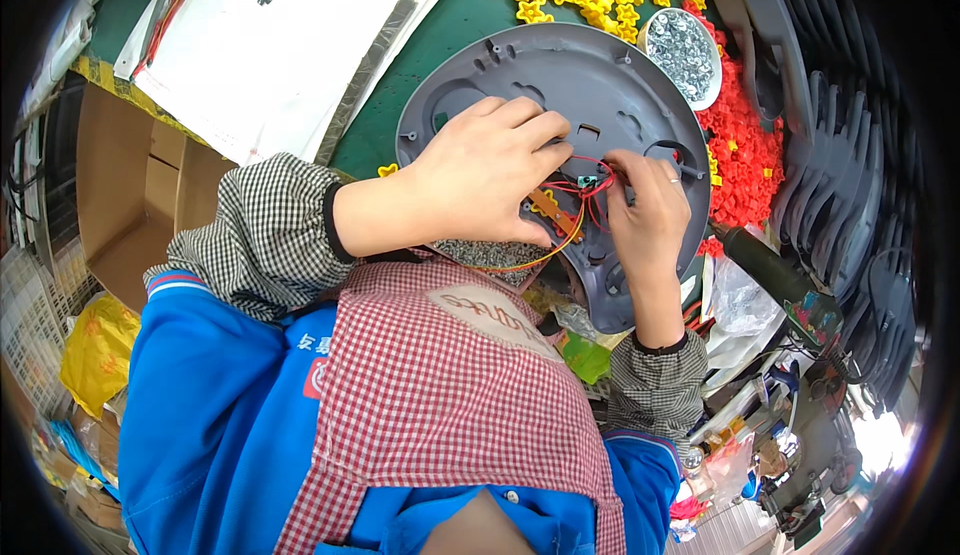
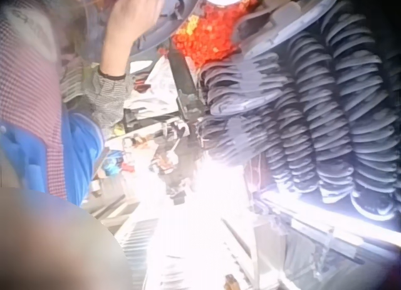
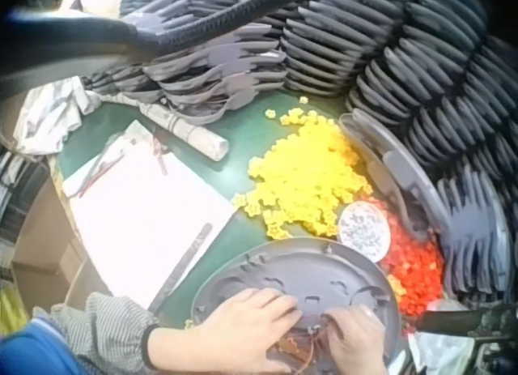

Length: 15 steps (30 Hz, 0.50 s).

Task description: The person uses a cordless screwdriver to fasten screws into a gray plastic housing while inserting small star-shaped plastic pieces and connecting wires. The person repeatedly picks up components from the table and secures them into the housing.

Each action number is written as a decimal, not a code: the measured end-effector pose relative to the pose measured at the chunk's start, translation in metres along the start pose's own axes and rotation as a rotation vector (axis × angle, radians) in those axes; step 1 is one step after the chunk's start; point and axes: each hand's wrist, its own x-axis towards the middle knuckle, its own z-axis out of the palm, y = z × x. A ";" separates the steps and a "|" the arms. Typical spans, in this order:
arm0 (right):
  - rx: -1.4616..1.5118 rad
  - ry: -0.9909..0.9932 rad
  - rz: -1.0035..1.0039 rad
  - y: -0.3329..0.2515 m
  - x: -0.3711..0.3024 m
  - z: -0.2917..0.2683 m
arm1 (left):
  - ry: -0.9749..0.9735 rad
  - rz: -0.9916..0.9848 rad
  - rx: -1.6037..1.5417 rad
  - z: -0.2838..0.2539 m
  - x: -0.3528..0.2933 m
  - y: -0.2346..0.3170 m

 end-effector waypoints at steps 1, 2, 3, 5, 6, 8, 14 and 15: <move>-0.003 -0.008 -0.010 0.000 0.001 -0.001 | 0.008 0.006 -0.003 0.000 -0.001 0.000; -0.003 -0.022 -0.023 0.000 0.002 0.000 | 0.017 0.005 -0.008 0.001 -0.001 0.000; -0.004 -0.018 -0.023 0.000 0.001 -0.001 | 0.041 0.017 -0.005 0.002 -0.002 -0.001; -0.002 -0.009 -0.022 0.003 -0.002 -0.003 | 0.086 0.041 0.004 0.005 -0.002 -0.001; -0.036 -0.041 -0.052 0.002 -0.001 -0.002 | 0.081 0.035 0.000 0.004 -0.002 -0.001; -0.111 -0.102 -0.105 0.001 0.003 -0.003 | 0.071 0.034 -0.011 0.003 0.000 -0.001; 0.100 0.042 -0.013 0.017 -0.005 -0.012 | 0.063 0.027 -0.003 0.001 -0.002 0.001; -0.018 0.087 -0.052 0.019 -0.008 -0.015 | -0.001 0.029 0.044 -0.003 0.001 0.005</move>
